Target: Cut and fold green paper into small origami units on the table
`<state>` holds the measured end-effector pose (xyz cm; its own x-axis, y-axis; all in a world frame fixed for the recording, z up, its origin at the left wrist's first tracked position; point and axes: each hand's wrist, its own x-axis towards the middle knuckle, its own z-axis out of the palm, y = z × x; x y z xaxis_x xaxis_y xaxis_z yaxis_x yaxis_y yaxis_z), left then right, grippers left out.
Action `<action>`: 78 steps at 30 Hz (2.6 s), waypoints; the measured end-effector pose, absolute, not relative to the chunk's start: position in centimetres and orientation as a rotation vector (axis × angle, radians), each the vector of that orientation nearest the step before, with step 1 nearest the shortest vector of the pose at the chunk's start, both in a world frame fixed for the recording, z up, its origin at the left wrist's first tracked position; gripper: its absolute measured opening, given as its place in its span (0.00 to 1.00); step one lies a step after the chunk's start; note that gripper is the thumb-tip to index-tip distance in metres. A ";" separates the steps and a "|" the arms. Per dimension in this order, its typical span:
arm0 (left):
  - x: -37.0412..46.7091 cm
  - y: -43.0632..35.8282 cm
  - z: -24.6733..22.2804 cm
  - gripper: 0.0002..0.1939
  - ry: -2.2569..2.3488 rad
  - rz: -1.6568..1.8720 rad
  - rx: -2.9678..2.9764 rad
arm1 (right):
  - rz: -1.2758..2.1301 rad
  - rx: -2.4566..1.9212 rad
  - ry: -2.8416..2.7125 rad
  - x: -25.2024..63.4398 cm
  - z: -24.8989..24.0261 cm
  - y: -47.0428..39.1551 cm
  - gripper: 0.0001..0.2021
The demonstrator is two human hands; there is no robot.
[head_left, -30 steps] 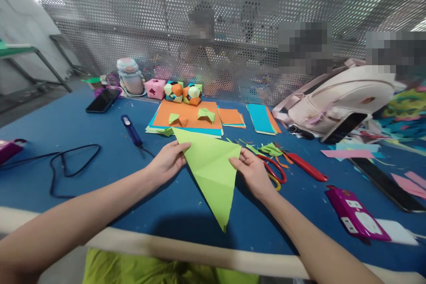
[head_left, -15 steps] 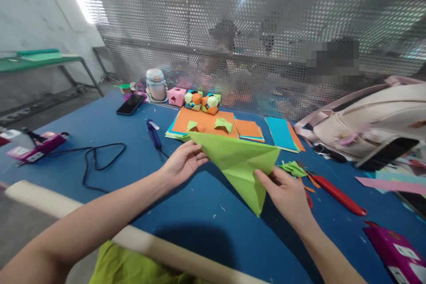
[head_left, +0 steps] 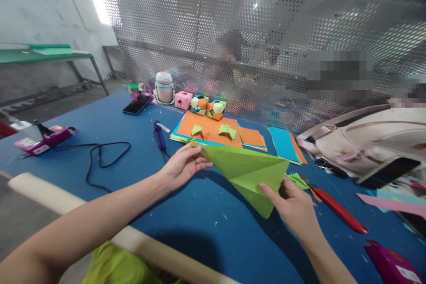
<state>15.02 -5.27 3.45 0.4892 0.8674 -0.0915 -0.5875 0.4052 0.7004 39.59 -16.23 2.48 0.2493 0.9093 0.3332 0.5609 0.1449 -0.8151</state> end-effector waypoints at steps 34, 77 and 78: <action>14.1 -6.4 3.8 0.05 0.277 0.893 1.104 | 0.228 -1.223 -1.538 37.8 3.4 -17.2 0.10; 15.6 -5.2 3.3 0.13 0.703 0.689 0.385 | 0.965 -1.258 -1.166 36.7 1.7 -16.1 0.17; 15.7 -5.3 3.1 0.13 0.700 0.696 0.383 | 0.950 -1.261 -1.164 36.7 1.6 -16.0 0.17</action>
<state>15.68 -5.33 3.13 0.5565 0.6949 -0.4554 -0.4511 0.7130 0.5368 36.72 -16.00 1.58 0.1898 0.9746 0.1186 0.0794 0.1052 -0.9913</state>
